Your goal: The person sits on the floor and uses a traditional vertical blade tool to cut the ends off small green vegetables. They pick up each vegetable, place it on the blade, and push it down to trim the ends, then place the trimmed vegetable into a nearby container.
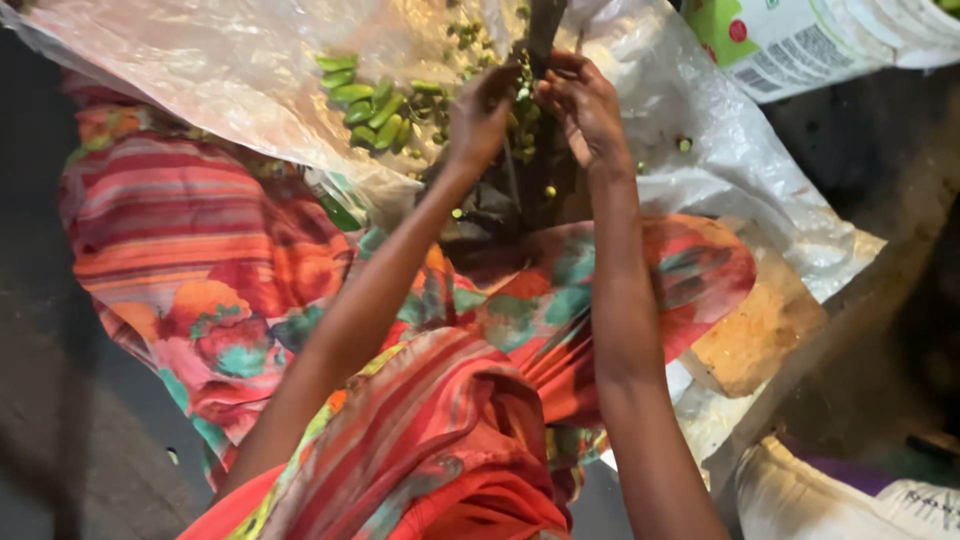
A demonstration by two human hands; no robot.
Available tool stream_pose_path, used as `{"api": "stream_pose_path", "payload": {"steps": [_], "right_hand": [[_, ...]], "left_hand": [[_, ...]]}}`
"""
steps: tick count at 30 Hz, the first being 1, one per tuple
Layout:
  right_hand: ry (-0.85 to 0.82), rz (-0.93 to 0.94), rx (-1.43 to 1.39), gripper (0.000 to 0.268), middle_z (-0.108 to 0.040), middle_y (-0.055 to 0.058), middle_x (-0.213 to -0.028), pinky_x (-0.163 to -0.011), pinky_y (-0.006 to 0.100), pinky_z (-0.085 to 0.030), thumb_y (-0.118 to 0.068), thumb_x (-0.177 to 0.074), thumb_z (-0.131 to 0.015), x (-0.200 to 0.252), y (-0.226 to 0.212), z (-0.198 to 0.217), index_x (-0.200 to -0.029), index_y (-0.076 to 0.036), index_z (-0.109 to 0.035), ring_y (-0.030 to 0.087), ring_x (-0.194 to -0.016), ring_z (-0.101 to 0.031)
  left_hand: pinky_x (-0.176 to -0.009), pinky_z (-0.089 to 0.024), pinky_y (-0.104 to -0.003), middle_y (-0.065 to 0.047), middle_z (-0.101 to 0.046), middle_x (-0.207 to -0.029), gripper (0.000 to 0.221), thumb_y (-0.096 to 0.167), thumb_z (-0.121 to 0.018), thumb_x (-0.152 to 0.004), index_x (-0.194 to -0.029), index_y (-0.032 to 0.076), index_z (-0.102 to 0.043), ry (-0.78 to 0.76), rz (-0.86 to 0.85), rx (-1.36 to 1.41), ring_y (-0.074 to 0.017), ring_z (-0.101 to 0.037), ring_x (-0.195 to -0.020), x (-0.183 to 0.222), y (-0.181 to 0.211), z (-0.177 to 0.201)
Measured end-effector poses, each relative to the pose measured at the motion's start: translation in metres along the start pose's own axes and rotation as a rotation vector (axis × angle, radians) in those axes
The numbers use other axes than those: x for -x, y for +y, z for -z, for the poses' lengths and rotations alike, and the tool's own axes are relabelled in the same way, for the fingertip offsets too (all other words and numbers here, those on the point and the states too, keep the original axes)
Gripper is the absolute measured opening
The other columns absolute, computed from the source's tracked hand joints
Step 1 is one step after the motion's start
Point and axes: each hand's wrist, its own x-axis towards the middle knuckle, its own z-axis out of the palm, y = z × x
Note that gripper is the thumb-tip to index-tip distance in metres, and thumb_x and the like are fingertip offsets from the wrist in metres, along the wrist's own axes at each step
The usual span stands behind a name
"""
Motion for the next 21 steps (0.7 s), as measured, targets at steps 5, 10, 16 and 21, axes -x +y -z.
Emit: {"api": "stream_pose_path", "payload": {"steps": [5,10,16,21], "right_hand": [[0.148,0.077,0.101,0.027,-0.066,0.004,-0.092,-0.065,0.025,-0.055,0.002,-0.095,-0.069,0.017,-0.019,0.011,-0.121,-0.005,-0.065,0.011,-0.076,-0.064],[0.334,0.281,0.694,0.020,-0.071,-0.003,-0.093,-0.065,0.019,-0.054,-0.010,-0.096,-0.071,0.041,-0.053,0.016,-0.115,-0.009,-0.073,0.003,-0.076,-0.066],[0.261,0.364,0.647,0.015,-0.072,-0.002,-0.098,-0.071,0.020,-0.053,-0.003,-0.103,-0.071,0.050,-0.061,0.011,-0.117,-0.006,-0.074,0.005,-0.082,-0.066],[0.245,0.296,0.720,0.017,-0.073,-0.003,-0.097,-0.069,0.020,-0.054,-0.006,-0.100,-0.070,0.051,-0.058,0.003,-0.116,-0.009,-0.073,0.003,-0.080,-0.066]], "left_hand": [[-0.085,-0.062,-0.033,-0.006,-0.078,-0.119,0.026,0.014,-0.062,-0.103,-0.128,0.015,-0.071,0.025,0.393,-0.037,-0.0191,-0.075,-0.096,0.004,-0.004,0.002],[-0.087,-0.060,-0.034,-0.009,-0.075,-0.108,0.024,0.014,-0.076,-0.092,-0.116,0.015,-0.075,-0.093,0.108,-0.237,-0.0224,-0.074,-0.098,0.044,0.029,0.058],[-0.086,-0.051,-0.047,-0.011,-0.066,-0.104,0.027,0.032,-0.085,-0.086,-0.097,0.011,-0.071,-0.197,0.162,-0.671,-0.0334,-0.061,-0.103,0.096,0.070,0.066],[-0.082,-0.053,-0.045,-0.014,-0.066,-0.104,0.044,0.028,-0.085,-0.075,-0.108,0.006,-0.065,-0.269,0.108,-0.849,-0.0350,-0.063,-0.100,0.091,0.053,0.049]]}}
